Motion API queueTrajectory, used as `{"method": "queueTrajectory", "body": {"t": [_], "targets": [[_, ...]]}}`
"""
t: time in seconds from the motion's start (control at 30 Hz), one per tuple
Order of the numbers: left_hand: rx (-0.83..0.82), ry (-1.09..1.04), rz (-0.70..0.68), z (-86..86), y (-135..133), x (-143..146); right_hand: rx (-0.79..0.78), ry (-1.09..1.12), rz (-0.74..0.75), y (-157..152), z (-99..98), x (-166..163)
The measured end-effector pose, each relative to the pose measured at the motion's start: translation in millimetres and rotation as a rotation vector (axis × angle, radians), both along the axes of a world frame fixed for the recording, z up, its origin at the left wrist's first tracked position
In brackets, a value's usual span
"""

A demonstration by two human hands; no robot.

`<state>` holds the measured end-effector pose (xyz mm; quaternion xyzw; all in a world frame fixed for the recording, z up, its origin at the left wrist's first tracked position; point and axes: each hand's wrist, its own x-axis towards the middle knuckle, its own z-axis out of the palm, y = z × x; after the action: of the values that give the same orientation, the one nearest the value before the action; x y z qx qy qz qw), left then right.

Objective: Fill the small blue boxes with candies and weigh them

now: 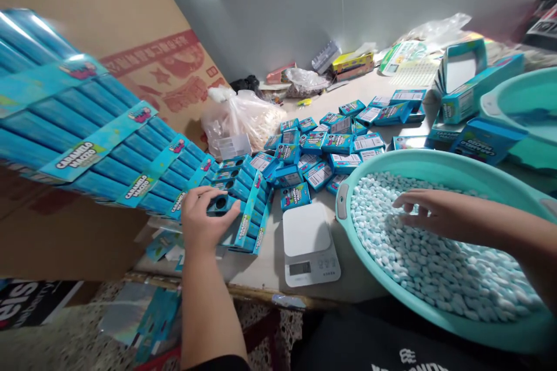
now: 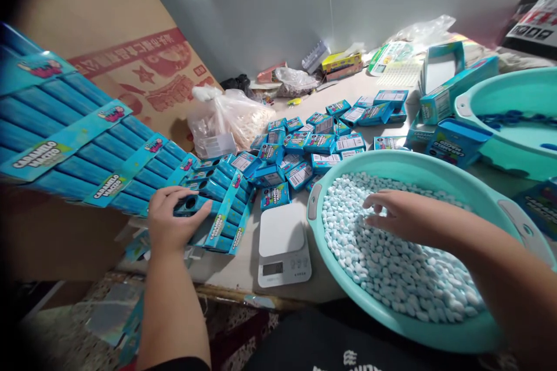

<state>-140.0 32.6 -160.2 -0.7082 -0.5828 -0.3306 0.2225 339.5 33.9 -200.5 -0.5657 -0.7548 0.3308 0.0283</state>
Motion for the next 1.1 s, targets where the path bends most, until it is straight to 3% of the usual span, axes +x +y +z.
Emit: {"method": "queueTrajectory", "body": {"t": [0.3, 0.4, 0.47, 0.57, 0.9, 1.1], "targets": [[-0.163, -0.103, 0.166, -4.0, 6.9, 12.8, 0.007, -0.026, 0.055, -4.9, 11.4, -4.5], [-0.264, -0.203, 0.406, -0.9, -4.5, 31.1, 0.026, -0.018, 0.070, -6.0, 9.7, -2.9], [-0.454, -0.369, 0.583, 0.3, -16.0, 43.0, 0.022, -0.009, 0.060, -6.5, 9.3, -1.4], [-0.670, -0.520, 0.703, 1.7, -30.2, 50.8, 0.010, -0.010, 0.043, -6.3, 9.8, -0.6], [-0.650, -0.529, 0.617, 2.7, -29.7, 14.7, 0.018, -0.015, 0.024, -5.2, 10.8, -0.3], [-0.667, -0.529, 0.642, 2.1, -35.2, 23.1, 0.004, -0.041, -0.014, -4.3, 14.5, -2.0]]}}
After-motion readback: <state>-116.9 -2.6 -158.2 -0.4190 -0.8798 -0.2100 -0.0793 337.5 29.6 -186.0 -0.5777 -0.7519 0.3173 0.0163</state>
